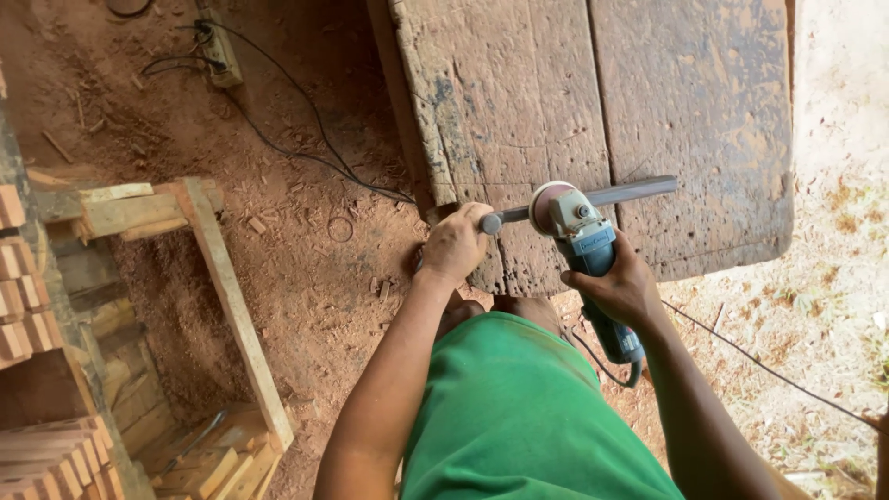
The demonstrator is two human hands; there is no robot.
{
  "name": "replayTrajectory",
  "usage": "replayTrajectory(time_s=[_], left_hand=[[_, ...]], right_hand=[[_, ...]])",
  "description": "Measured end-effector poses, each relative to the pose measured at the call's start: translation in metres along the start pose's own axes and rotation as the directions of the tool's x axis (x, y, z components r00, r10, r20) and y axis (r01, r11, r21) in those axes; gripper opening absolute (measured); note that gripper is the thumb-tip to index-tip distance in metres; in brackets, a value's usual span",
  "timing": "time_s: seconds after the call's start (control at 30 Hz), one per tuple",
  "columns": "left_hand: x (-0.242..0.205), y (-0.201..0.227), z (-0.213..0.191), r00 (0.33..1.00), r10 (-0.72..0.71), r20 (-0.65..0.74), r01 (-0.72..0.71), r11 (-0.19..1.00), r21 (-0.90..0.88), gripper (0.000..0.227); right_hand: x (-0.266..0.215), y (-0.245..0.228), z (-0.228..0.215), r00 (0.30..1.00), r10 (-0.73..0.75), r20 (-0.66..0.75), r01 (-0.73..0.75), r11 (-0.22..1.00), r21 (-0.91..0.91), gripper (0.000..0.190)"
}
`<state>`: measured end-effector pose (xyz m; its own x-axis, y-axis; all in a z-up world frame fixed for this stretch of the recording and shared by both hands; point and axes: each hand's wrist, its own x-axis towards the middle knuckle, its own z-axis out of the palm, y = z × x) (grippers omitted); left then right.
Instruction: Grinding and sharpening the edges of a metal hammer-like tool using a handheld angle grinder on a wooden workbench.
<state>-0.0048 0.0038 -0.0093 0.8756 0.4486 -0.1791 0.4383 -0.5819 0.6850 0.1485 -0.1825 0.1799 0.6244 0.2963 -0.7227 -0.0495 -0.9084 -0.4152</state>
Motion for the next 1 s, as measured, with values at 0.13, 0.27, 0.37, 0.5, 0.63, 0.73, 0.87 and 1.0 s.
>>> replayTrajectory(time_s=[0.13, 0.27, 0.37, 0.5, 0.63, 0.73, 0.87, 1.0], left_hand=[[-0.001, -0.004, 0.001, 0.999, 0.026, -0.048, -0.027, 0.999, -0.024, 0.030], [-0.002, 0.008, -0.013, 0.997, 0.049, -0.058, -0.052, 0.997, -0.053, 0.027], [-0.003, 0.019, -0.025, 0.995, 0.070, -0.077, -0.074, 0.996, -0.053, 0.023], [-0.004, 0.029, -0.035, 0.994, 0.068, -0.089, -0.071, 0.997, -0.027, 0.022], [-0.005, 0.017, -0.021, 0.994, 0.054, -0.093, -0.057, 0.998, -0.027, 0.022], [-0.004, 0.025, -0.031, 0.995, 0.051, -0.080, -0.054, 0.998, -0.033, 0.021], [-0.004, 0.028, -0.034, 0.995, 0.053, -0.083, -0.056, 0.998, -0.032, 0.020], [-0.003, 0.031, -0.037, 0.995, 0.045, -0.085, -0.046, 0.999, -0.018, 0.021]], right_hand=[[0.007, 0.010, -0.009, 0.999, 0.046, -0.017, -0.046, 0.998, -0.031, 0.100], [0.008, 0.014, -0.018, 0.997, 0.073, -0.024, -0.073, 0.997, 0.018, 0.097], [0.010, 0.020, -0.024, 0.994, 0.098, -0.048, -0.098, 0.995, 0.005, 0.095], [0.013, 0.031, -0.035, 0.990, 0.085, -0.110, -0.079, 0.995, 0.054, 0.085], [0.020, 0.058, -0.043, 0.976, 0.088, -0.200, -0.058, 0.987, 0.150, 0.080], [0.022, 0.064, -0.047, 0.979, 0.088, -0.185, -0.063, 0.989, 0.136, 0.081], [0.011, 0.042, -0.037, 0.983, 0.051, -0.175, -0.024, 0.988, 0.152, 0.081], [0.008, 0.027, -0.029, 0.994, 0.064, -0.086, -0.059, 0.996, 0.063, 0.089]])
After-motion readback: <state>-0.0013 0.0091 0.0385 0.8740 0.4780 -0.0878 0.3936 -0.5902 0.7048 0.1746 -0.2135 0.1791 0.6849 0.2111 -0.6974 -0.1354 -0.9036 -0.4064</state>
